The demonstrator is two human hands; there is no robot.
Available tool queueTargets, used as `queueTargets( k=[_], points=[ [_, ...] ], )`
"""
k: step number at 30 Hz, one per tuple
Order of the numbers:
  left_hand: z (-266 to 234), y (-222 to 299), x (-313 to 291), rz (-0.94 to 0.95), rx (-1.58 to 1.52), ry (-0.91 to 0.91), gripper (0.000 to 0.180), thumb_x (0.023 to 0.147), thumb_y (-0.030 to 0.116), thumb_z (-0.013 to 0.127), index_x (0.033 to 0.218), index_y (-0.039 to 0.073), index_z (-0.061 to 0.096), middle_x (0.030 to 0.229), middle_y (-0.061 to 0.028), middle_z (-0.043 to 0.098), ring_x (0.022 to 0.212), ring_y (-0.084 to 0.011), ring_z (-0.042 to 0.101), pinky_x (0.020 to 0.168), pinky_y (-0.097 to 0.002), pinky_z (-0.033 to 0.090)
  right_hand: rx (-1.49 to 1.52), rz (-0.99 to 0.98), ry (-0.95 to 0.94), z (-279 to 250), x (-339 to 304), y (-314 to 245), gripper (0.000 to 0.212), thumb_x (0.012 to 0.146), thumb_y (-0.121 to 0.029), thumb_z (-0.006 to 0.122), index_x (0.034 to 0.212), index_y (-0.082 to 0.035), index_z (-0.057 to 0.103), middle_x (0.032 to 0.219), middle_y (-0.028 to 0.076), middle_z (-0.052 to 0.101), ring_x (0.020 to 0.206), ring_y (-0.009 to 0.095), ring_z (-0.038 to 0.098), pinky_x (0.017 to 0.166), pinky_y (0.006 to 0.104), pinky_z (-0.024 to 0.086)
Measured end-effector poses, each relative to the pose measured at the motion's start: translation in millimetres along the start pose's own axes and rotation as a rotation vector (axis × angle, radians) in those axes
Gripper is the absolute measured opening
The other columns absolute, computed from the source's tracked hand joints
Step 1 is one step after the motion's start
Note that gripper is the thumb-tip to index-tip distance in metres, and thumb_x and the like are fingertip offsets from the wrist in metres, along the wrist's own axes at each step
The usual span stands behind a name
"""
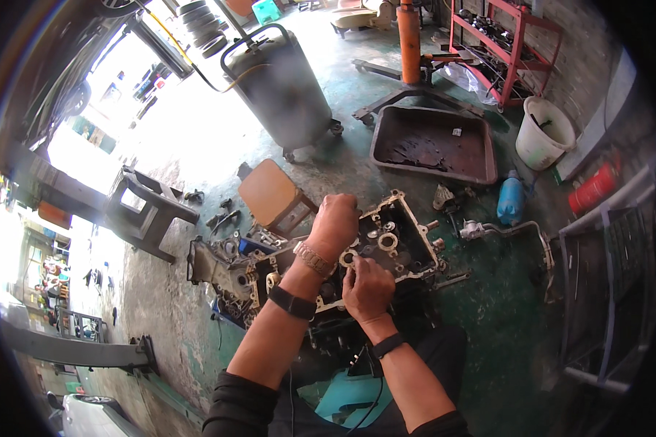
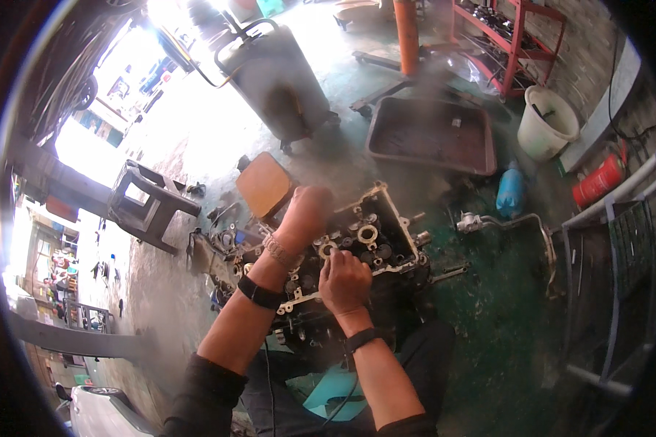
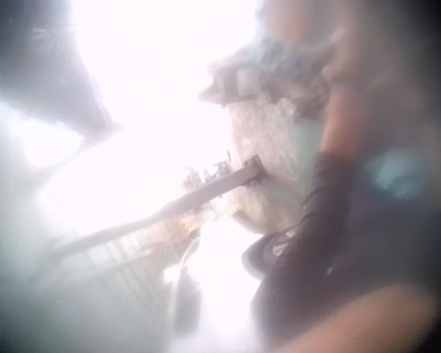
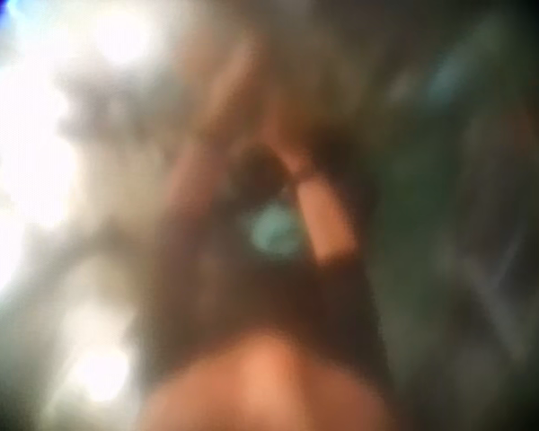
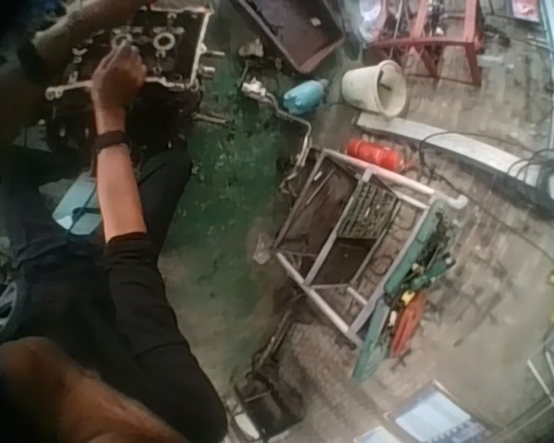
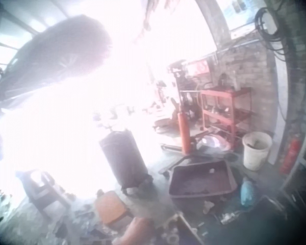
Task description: The person works on a disassembled engine block, repeatedly picking up and inserting small metal components into the cylinder head area. They use a wrench to tighten bolts and adjust parts within the engine block throughout the clip.
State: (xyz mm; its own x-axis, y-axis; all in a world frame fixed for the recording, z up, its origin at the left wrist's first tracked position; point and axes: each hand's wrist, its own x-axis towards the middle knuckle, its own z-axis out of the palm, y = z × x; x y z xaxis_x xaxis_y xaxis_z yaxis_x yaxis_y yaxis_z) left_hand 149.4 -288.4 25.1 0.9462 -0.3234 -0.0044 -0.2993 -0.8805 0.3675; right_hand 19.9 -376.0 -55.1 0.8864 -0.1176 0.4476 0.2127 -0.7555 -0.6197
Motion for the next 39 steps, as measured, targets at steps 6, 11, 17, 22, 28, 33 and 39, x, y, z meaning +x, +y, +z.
queueTargets(
  k=[6, 11, 17, 22, 28, 33, 39],
  points=[
    [10, -5, -4, -0.223, -0.183, 0.098, 0.022, 0.087, 0.020, 0.070, 0.090, -0.002, 0.067, 0.098, -0.0288, 0.066, 0.098, -0.0476, 0.063, 0.083, -0.0514, 0.052, -0.007, 0.017, -0.015, -1, 0, -1, 0.024, 0.081, -0.012, 0.067, 0.104, -0.007, 0.064, 0.087, 0.011, 0.064, 0.077, 0.033, 0.063, 0.068, 0.0445, 0.048],
    [36, -15, -7, -0.124, -0.034, 0.115, 0.017, 0.087, 0.019, 0.065, 0.084, 0.002, 0.063, 0.090, -0.0238, 0.065, 0.088, -0.0438, 0.062, 0.076, -0.0527, 0.051, -0.079, -0.036, -0.023, 5, -4, 6, 0.017, 0.086, -0.018, 0.063, 0.100, -0.008, 0.062, 0.086, 0.008, 0.062, 0.077, 0.030, 0.063, 0.068, 0.0456, 0.047],
    [50, 3, -17, -0.286, -0.199, 0.401, 0.007, 0.087, 0.009, 0.057, 0.093, 0.006, 0.060, 0.088, -0.0176, 0.066, 0.085, -0.0395, 0.064, 0.074, -0.0494, 0.054, -0.039, -0.051, -0.072, 9, -12, 9, 0.024, 0.078, -0.012, 0.060, 0.101, -0.006, 0.059, 0.094, 0.017, 0.063, 0.087, 0.040, 0.062, 0.073, 0.0501, 0.050],
    [46, 16, -23, -0.426, -0.541, 0.560, 0.021, 0.083, 0.012, 0.072, 0.094, -0.001, 0.060, 0.086, -0.0258, 0.066, 0.091, -0.0479, 0.062, 0.077, -0.0510, 0.051, -0.019, -0.005, -0.074, 13, -10, 12, 0.027, 0.085, -0.004, 0.052, 0.110, 0.003, 0.060, 0.103, 0.023, 0.065, 0.099, 0.045, 0.062, 0.083, 0.0502, 0.051],
    [49, 2, -32, -0.423, -0.727, 0.520, 0.017, 0.083, 0.009, 0.068, 0.093, -0.002, 0.060, 0.087, -0.0265, 0.066, 0.092, -0.0469, 0.062, 0.076, -0.0505, 0.051, 0.152, -0.007, -0.169, 17, -15, 46, 0.031, 0.097, -0.010, 0.053, 0.124, 0.004, 0.060, 0.114, 0.022, 0.066, 0.109, 0.039, 0.063, 0.095, 0.0426, 0.050],
    [66, -6, -28, -0.402, -0.743, 0.582, 0.013, 0.081, 0.004, 0.062, 0.091, -0.004, 0.061, 0.089, -0.0287, 0.064, 0.092, -0.0492, 0.060, 0.073, -0.0511, 0.050, 0.592, 0.424, -0.168, 12, 24, 91, 0.036, 0.102, -0.012, 0.052, 0.135, 0.003, 0.054, 0.136, 0.019, 0.059, 0.121, 0.026, 0.060, 0.102, 0.0368, 0.047],
    [85, -9, -24, -0.339, -0.750, 0.643, 0.013, 0.080, 0.001, 0.062, 0.090, -0.006, 0.062, 0.089, -0.0289, 0.065, 0.090, -0.0491, 0.062, 0.071, -0.0486, 0.052, 0.479, 0.169, -0.328, -4, 84, 59, 0.036, 0.102, -0.013, 0.054, 0.134, 0.003, 0.054, 0.132, 0.017, 0.060, 0.120, 0.026, 0.060, 0.101, 0.0356, 0.047]
  ],
)
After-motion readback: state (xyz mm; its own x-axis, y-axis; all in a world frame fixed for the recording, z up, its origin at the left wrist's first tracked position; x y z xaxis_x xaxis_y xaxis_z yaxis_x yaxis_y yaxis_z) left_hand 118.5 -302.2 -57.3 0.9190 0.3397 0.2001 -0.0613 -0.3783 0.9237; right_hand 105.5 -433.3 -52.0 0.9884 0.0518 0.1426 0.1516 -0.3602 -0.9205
